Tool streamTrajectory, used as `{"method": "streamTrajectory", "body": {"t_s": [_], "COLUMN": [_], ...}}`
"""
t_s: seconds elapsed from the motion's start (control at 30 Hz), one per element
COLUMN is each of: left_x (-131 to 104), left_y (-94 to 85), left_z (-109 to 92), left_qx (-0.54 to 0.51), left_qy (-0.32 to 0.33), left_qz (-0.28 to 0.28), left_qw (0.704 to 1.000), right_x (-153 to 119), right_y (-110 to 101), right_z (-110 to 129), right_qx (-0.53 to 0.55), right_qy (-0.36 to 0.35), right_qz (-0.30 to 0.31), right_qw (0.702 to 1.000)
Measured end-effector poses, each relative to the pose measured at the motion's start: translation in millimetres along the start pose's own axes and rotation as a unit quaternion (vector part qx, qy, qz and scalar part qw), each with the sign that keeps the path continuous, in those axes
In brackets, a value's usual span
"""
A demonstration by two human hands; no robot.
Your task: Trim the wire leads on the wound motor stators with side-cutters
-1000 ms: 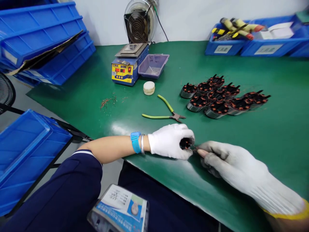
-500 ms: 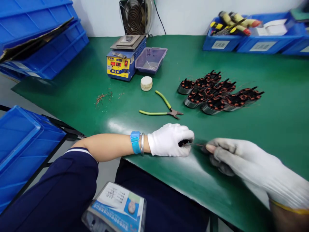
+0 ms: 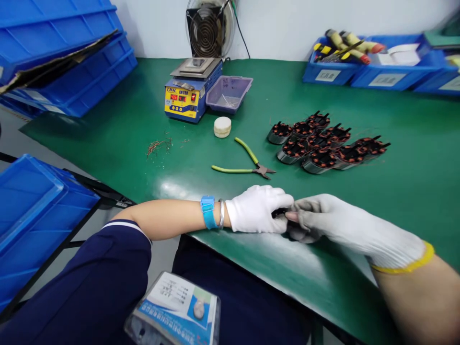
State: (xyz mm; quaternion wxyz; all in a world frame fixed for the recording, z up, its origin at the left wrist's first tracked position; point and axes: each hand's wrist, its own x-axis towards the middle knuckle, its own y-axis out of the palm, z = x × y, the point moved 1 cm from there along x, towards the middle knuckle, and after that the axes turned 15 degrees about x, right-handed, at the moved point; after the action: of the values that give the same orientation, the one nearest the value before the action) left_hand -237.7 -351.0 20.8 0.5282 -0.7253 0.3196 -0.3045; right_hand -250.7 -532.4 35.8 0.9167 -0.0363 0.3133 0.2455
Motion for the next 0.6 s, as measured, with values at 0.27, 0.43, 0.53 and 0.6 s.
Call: {"method": "streamTrajectory", "body": {"t_s": [0.27,0.43,0.53,0.6], "left_x": [-3,-6,-5,-5], "left_y": [3.6,13.2,4.8,-5.7], "left_z": [0,11,24,34], "left_qx": [-0.105,-0.246,-0.382,-0.443], "left_qy": [-0.047,-0.043,-0.104,-0.182], "left_qz": [-0.025,-0.102,-0.118,-0.137], "left_qw": [0.993,0.963,0.911,0.867], "right_x": [-3,-2,-7,-12], "right_y": [5,14,12,8], "right_z": [-5,-5,-8,-9], "right_qx": [0.063,0.045,0.03,0.033], "right_qy": [0.012,-0.013,-0.055,-0.094], "right_qz": [0.005,-0.034,-0.074,-0.092], "right_qw": [0.998,0.998,0.995,0.991]}}
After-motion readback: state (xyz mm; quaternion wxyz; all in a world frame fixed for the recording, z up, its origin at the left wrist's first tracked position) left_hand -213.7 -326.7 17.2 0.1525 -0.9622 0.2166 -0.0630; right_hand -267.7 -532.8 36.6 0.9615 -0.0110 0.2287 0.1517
